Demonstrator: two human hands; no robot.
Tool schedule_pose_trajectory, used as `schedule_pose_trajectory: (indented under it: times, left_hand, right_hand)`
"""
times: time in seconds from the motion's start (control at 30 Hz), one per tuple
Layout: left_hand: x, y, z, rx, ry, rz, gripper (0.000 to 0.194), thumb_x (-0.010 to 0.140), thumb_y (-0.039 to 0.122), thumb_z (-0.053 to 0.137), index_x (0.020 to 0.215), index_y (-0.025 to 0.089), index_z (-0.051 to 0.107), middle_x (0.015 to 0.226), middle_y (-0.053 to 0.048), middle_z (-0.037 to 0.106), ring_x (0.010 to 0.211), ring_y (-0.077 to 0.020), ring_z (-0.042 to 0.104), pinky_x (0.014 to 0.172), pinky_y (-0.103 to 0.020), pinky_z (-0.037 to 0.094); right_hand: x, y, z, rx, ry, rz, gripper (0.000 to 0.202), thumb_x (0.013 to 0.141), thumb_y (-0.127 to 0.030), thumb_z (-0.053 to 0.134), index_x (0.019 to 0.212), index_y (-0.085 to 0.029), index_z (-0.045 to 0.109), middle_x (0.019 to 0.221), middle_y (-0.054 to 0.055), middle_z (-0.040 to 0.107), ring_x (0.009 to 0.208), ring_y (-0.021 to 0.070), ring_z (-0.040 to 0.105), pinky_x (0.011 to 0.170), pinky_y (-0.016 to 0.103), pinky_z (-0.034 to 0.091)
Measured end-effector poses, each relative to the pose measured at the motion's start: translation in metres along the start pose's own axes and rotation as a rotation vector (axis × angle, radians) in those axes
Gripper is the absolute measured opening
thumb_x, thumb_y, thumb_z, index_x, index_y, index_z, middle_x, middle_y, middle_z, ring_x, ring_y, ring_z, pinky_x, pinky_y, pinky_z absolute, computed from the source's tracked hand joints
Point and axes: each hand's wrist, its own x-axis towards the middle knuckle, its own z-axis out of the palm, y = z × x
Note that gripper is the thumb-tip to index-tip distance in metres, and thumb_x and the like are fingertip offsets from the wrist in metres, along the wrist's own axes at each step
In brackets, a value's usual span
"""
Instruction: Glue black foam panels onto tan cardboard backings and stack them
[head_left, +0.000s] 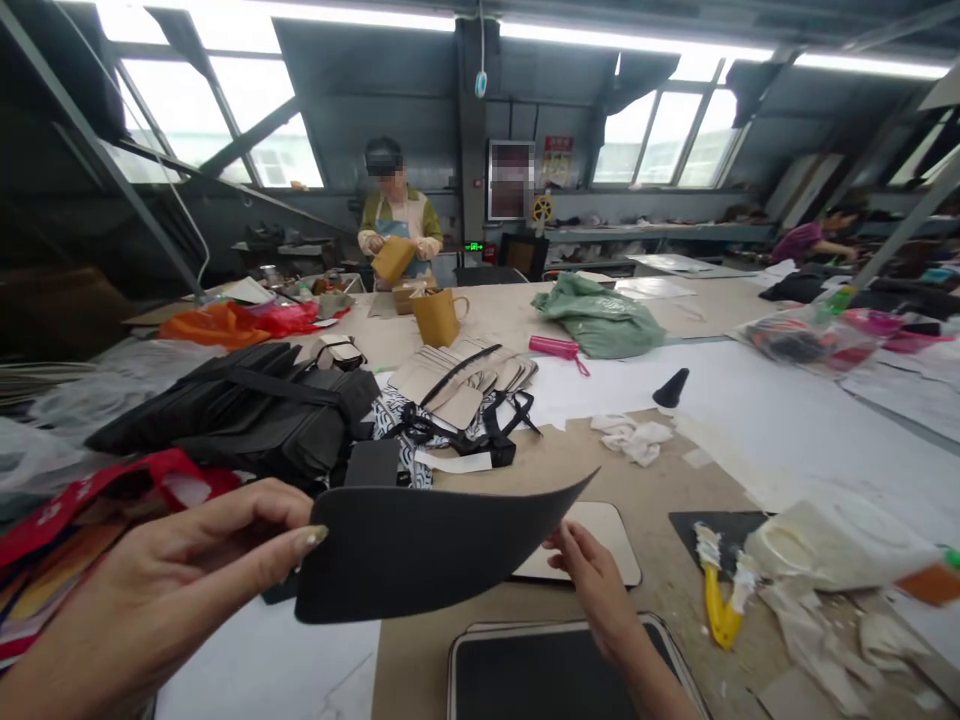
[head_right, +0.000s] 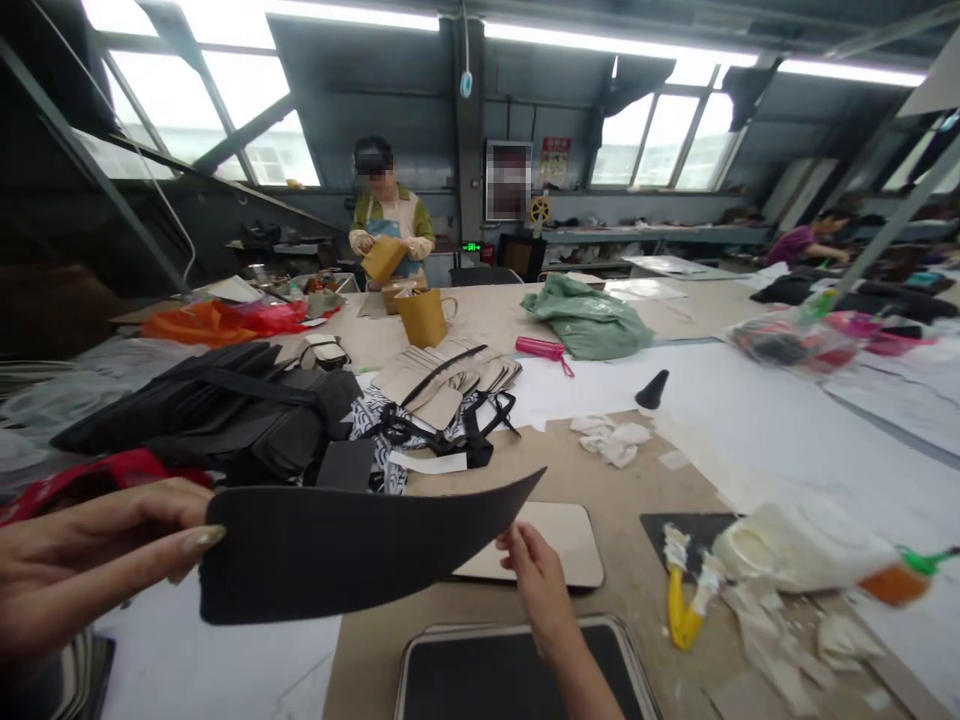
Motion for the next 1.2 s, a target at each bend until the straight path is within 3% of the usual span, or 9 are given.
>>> schedule_pose_trajectory:
  times: [0.2, 0.37, 0.53, 0.7, 0.87, 1.0, 1.2]
  left_hand:
    - [0.005, -0.044, 0.014, -0.032, -0.074, -0.045, 0.022, 0.055, 0.045, 0.071, 0.06, 0.025, 0.064, 0.057, -0.001, 0.055, 0.055, -0.0155, 0.049, 0.048, -0.024, 0.045]
    - [0.011, -0.058, 0.036, -0.08, -0.114, -0.209, 0.027, 0.049, 0.048, 0.073, 0.058, 0.024, 0.064, 0.055, 0.001, 0.053, 0.051, -0.014, 0.045, 0.046, -0.024, 0.042]
    - [0.023, -0.081, 0.087, -0.164, -0.193, -0.384, 0.038, 0.046, 0.054, 0.07, 0.057, 0.018, 0.061, 0.053, 0.001, 0.051, 0.052, -0.0123, 0.044, 0.046, -0.022, 0.037]
    - [0.04, -0.139, 0.161, -0.241, -0.268, -0.438, 0.038, 0.051, 0.053, 0.065, 0.052, 0.016, 0.053, 0.046, 0.003, 0.047, 0.047, -0.01, 0.041, 0.048, -0.022, 0.034]
    - [0.065, -0.181, 0.219, -0.212, -0.258, -0.547, 0.029, 0.052, 0.044, 0.06, 0.05, 0.018, 0.047, 0.041, 0.004, 0.046, 0.041, -0.009, 0.04, 0.044, -0.021, 0.032]
    - [0.081, -0.192, 0.244, -0.123, -0.225, -0.585, 0.019, 0.057, 0.032, 0.057, 0.048, 0.018, 0.047, 0.038, 0.005, 0.044, 0.04, -0.0092, 0.04, 0.042, -0.021, 0.031]
    - [0.085, -0.195, 0.258, -0.019, -0.187, -0.551, 0.018, 0.062, 0.026, 0.056, 0.048, 0.018, 0.049, 0.04, 0.005, 0.045, 0.041, -0.0101, 0.041, 0.044, -0.022, 0.03]
  right_hand:
    - [-0.031, 0.002, -0.046, 0.028, -0.022, 0.078, 0.039, 0.078, -0.05, 0.056, 0.104, -0.021, 0.059, 0.086, 0.003, 0.06, 0.077, 0.0179, 0.053, 0.071, 0.028, 0.043]
    - [-0.04, -0.003, -0.06, -0.192, 0.063, 0.101, 0.038, 0.075, -0.054, 0.054, 0.085, -0.019, 0.062, 0.06, -0.002, 0.052, 0.062, 0.0153, 0.049, 0.061, 0.025, 0.041]
    - [-0.035, 0.021, -0.079, -0.382, 0.106, 0.123, 0.04, 0.072, -0.057, 0.049, 0.075, -0.019, 0.061, 0.059, -0.001, 0.052, 0.055, 0.0151, 0.048, 0.052, 0.025, 0.04]
    - [-0.013, 0.058, -0.114, -0.529, 0.138, 0.192, 0.041, 0.069, -0.058, 0.046, 0.072, -0.02, 0.061, 0.061, 0.001, 0.057, 0.056, 0.0177, 0.052, 0.053, 0.027, 0.042]
    - [0.02, 0.066, -0.132, -0.646, 0.141, 0.201, 0.042, 0.065, -0.059, 0.044, 0.071, -0.021, 0.06, 0.063, 0.004, 0.062, 0.061, 0.0217, 0.057, 0.057, 0.031, 0.044]
    - [0.038, 0.076, -0.137, -0.685, 0.171, 0.227, 0.047, 0.063, -0.059, 0.045, 0.082, -0.019, 0.06, 0.072, 0.007, 0.066, 0.068, 0.025, 0.06, 0.061, 0.034, 0.046]
    - [0.042, 0.1, -0.145, -0.758, 0.174, 0.217, 0.048, 0.066, -0.058, 0.043, 0.093, -0.019, 0.056, 0.07, 0.005, 0.065, 0.067, 0.0255, 0.061, 0.061, 0.035, 0.044]
